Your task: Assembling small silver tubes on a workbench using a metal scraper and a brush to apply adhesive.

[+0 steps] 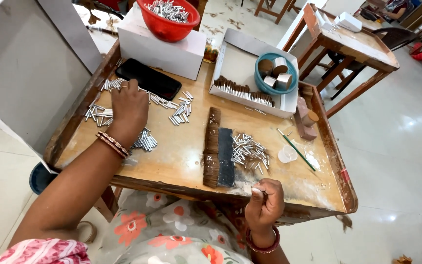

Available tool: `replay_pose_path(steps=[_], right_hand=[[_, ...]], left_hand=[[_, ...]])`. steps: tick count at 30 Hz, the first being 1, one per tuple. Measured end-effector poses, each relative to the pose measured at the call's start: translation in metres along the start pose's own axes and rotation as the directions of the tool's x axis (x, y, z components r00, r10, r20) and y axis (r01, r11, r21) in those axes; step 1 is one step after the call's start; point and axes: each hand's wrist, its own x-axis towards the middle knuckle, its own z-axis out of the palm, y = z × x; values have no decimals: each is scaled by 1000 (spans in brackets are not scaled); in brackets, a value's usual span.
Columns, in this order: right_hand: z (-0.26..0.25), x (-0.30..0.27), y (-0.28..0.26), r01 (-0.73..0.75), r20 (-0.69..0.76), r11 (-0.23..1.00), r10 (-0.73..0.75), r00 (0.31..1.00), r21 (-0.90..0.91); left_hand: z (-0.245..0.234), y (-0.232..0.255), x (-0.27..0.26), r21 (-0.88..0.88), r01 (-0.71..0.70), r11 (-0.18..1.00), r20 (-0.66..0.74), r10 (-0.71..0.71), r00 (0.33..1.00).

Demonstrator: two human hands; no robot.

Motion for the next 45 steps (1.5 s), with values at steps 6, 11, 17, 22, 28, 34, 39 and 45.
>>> replay_pose_path(steps=[6, 11, 17, 22, 28, 34, 39, 45], right_hand=[[1, 6, -2, 13, 16, 1000, -13, 1000, -19], [-2, 9, -12, 18, 30, 1000, -18, 999, -24], [4, 9, -11, -69, 55, 996, 66, 996, 57], [25, 6, -10, -224, 78, 925, 210, 975, 308], [40, -1, 1, -243, -23, 771, 317, 948, 588], [40, -3, -4, -128, -136, 868, 217, 967, 479], [31, 4, -18, -14, -149, 993, 32, 988, 118], [2, 30, -38, 222, 37, 953, -219, 975, -207]], left_hand=[[12, -7, 0, -57, 55, 997, -8, -55, 998], [0, -4, -8, -126, -10, 992, -120, -6, 993], [-86, 71, -67, -751, -273, 602, -241, 135, 961], [-92, 140, -117, -960, -276, -41, -278, 234, 932], [-83, 178, -134, -480, 419, -771, 180, 381, 907], [-82, 185, -150, -344, 506, -791, 270, 433, 860], [-95, 182, -154, -253, 569, -782, 324, 486, 812], [-93, 182, -159, -279, 555, -783, 317, 471, 823]])
